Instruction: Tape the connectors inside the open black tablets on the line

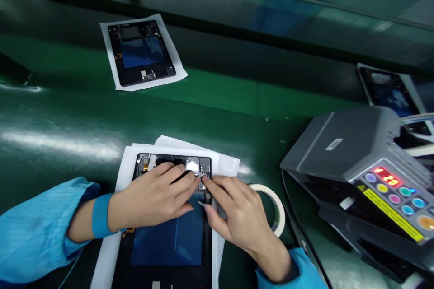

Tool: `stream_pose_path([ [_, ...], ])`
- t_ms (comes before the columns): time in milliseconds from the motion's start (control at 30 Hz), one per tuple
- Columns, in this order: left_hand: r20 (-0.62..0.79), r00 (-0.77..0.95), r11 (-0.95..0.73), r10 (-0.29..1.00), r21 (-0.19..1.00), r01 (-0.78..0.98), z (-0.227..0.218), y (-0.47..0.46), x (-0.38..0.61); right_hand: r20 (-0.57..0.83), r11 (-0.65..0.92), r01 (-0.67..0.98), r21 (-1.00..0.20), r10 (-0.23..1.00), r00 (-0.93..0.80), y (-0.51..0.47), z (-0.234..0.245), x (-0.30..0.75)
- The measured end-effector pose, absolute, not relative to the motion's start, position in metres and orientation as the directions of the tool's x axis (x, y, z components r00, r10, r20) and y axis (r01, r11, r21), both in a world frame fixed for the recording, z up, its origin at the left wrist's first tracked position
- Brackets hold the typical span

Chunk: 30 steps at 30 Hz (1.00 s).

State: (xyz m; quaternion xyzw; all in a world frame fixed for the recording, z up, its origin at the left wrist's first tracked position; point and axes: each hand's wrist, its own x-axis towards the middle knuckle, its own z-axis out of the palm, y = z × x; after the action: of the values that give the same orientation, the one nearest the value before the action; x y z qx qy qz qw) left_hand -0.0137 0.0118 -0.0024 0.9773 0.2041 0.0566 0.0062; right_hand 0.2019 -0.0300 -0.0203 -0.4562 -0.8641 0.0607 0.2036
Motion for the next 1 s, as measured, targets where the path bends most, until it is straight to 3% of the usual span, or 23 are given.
stream_pose_path([
  [67,0.106,0.910,-0.917,0.400,0.046,0.397,-0.004,0.011,-0.014,0.353,0.542,0.784,-0.301,0.827,-0.437,-0.026,-0.021,0.200],
  [200,0.114,0.908,-0.916,0.402,0.051,0.399,-0.006,0.012,-0.014,0.444,0.504,0.847,-0.168,0.806,-0.391,-0.016,-0.025,0.196],
  [1000,0.152,0.903,-0.915,0.403,0.031,0.403,-0.004,0.011,-0.014,0.416,0.539,0.839,-0.075,0.782,-0.465,-0.019,-0.024,0.194],
])
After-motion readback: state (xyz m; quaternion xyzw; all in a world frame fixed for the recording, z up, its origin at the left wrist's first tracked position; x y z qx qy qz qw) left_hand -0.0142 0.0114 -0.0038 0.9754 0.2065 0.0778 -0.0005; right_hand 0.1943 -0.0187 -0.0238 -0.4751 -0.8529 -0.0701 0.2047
